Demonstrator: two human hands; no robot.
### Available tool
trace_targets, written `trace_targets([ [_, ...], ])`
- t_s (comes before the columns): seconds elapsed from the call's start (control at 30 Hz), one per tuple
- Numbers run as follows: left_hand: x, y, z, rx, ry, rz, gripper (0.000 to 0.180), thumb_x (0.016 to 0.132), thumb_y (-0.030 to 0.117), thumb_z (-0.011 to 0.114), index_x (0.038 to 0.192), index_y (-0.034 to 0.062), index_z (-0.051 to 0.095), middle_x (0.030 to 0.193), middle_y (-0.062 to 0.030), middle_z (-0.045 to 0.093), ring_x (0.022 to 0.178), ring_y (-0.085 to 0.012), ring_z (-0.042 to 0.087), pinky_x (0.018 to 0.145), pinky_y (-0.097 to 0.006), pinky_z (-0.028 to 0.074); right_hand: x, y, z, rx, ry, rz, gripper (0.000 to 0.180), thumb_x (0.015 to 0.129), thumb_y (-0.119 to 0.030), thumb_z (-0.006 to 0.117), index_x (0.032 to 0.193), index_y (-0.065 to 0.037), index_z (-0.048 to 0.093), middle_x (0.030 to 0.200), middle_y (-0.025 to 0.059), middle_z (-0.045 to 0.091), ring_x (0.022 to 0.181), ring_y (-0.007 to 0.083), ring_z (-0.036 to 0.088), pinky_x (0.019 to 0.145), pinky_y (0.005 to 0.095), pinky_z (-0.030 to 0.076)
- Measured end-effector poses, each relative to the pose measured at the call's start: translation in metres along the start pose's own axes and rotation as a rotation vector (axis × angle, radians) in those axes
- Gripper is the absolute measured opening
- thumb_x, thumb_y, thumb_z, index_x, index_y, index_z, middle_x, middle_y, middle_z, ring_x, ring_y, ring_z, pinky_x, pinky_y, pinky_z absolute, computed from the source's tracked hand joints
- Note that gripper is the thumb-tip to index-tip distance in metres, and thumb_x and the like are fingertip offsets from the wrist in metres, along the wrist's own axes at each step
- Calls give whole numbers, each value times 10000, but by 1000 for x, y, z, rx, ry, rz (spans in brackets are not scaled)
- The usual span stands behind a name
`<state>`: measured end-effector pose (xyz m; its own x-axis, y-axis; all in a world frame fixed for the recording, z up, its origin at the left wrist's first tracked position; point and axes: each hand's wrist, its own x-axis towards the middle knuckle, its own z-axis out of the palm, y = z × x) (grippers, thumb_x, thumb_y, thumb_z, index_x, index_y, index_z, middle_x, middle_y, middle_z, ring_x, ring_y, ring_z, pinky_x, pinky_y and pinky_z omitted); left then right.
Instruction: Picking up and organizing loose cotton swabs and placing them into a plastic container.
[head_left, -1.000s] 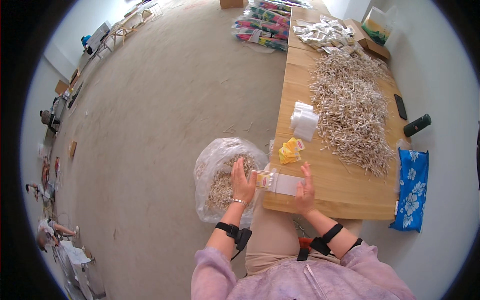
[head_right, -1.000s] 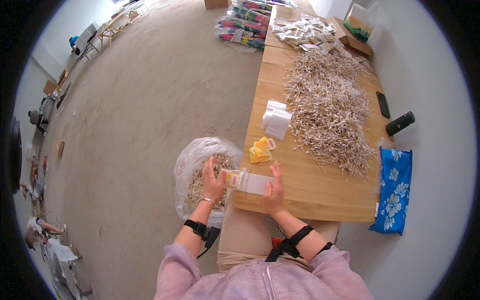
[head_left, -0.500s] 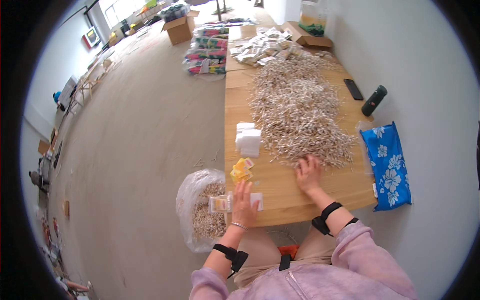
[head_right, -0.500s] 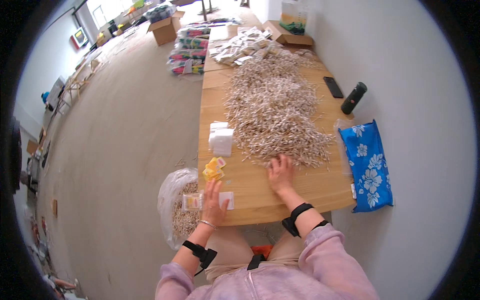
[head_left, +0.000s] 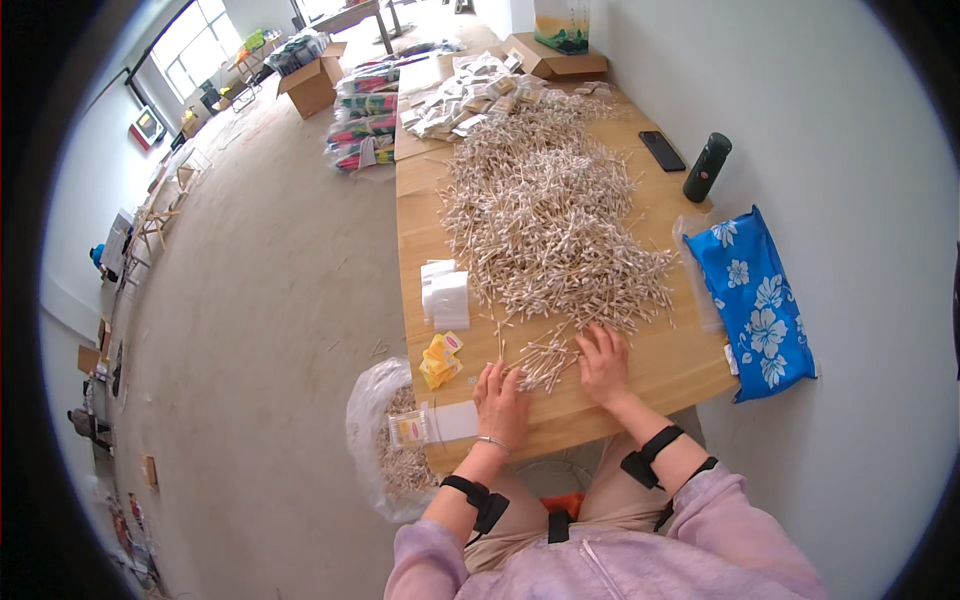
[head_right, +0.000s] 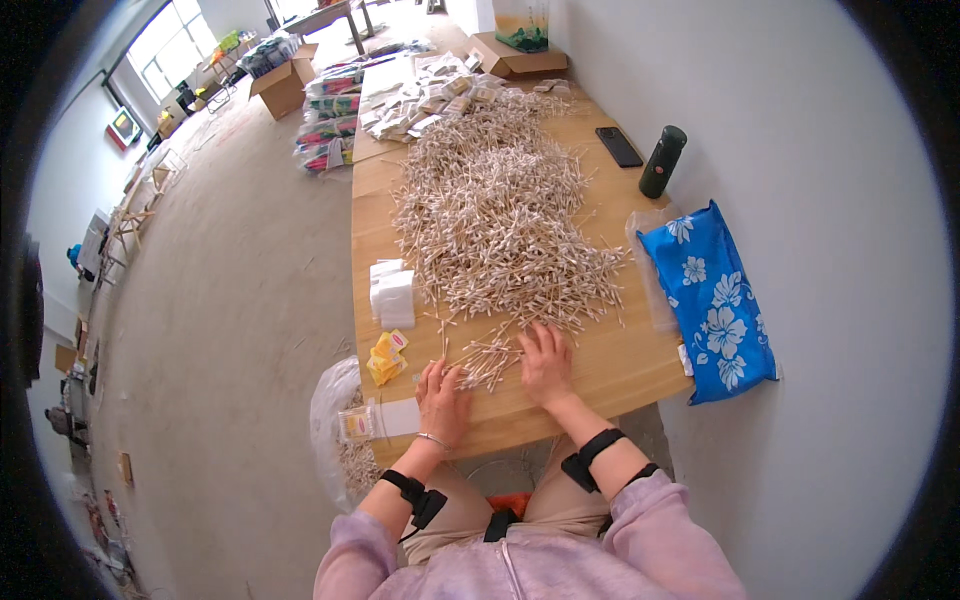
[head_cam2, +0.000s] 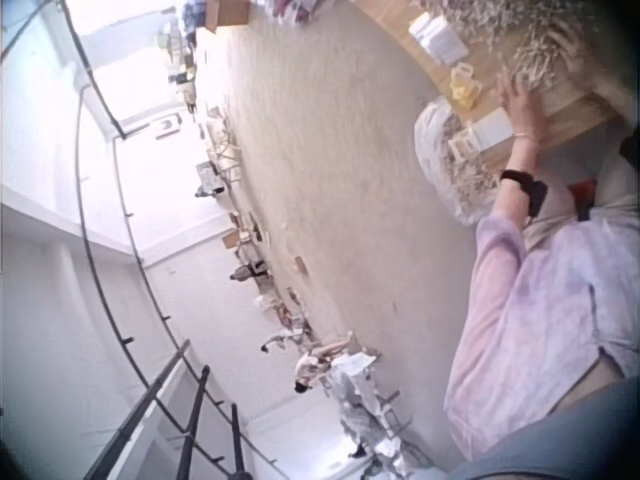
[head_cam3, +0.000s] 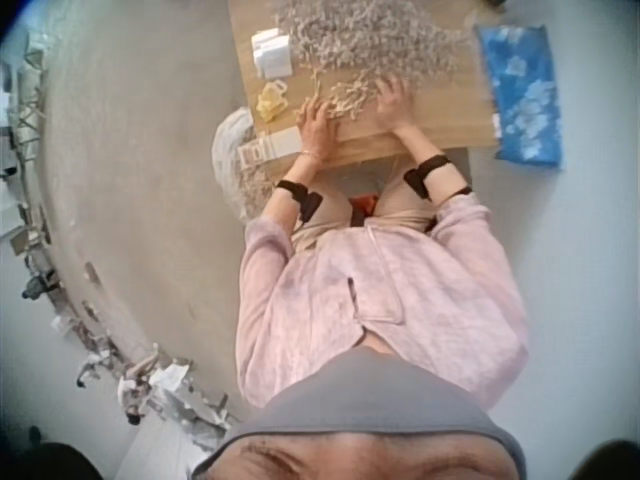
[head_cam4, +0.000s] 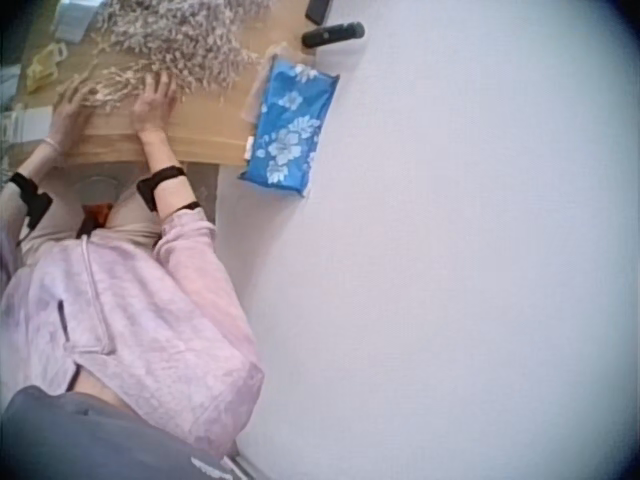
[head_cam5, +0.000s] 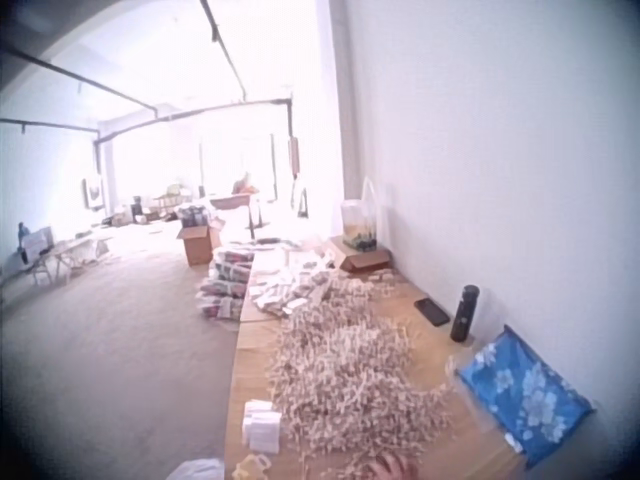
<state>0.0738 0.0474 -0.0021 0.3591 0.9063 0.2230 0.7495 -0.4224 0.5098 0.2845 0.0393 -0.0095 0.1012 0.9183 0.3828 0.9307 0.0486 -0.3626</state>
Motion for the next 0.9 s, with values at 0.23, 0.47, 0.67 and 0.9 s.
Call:
trace_targets([
  [0.23, 11, -11, 6, -35, 130, -30, 371, 691, 128, 740, 1048, 144, 638, 1234, -92, 515, 1229, -309, 411, 1024, -434, 328, -8, -32, 10, 38, -201, -252, 441, 864, -265, 549, 1288, -152, 516, 1410, 78, 383, 1342, 312, 263, 1112, 495, 151],
  [0.47, 0, -34, 4, -120, 146, -78, 307, 687, 127, 745, 981, 132, 656, 1104, -69, 584, 1107, -285, 494, 958, -401, 378, 8, 0, 5, -83, -191, 32, 568, 873, -332, 542, 1384, -124, 404, 1466, 76, 319, 1386, 306, 205, 1123, 549, 74],
  [0.67, 13, -24, 2, -131, 254, -130, 228, 710, 113, 731, 928, 86, 673, 1066, -92, 601, 1037, -292, 525, 890, -393, 427, -8, -30, 5, -8, -202, -407, 534, 838, -266, 589, 1338, -131, 460, 1415, 63, 389, 1344, 283, 286, 1124, 498, 141],
  [0.9, -2, -42, 8, -239, 176, -107, 228, 710, 78, 727, 929, 59, 668, 1027, -96, 616, 1013, -283, 535, 853, -363, 457, -8, -11, 7, 24, -127, -287, 257, 805, -224, 645, 1059, -185, 659, 1231, 9, 544, 1227, 245, 404, 1097, 461, 219],
])
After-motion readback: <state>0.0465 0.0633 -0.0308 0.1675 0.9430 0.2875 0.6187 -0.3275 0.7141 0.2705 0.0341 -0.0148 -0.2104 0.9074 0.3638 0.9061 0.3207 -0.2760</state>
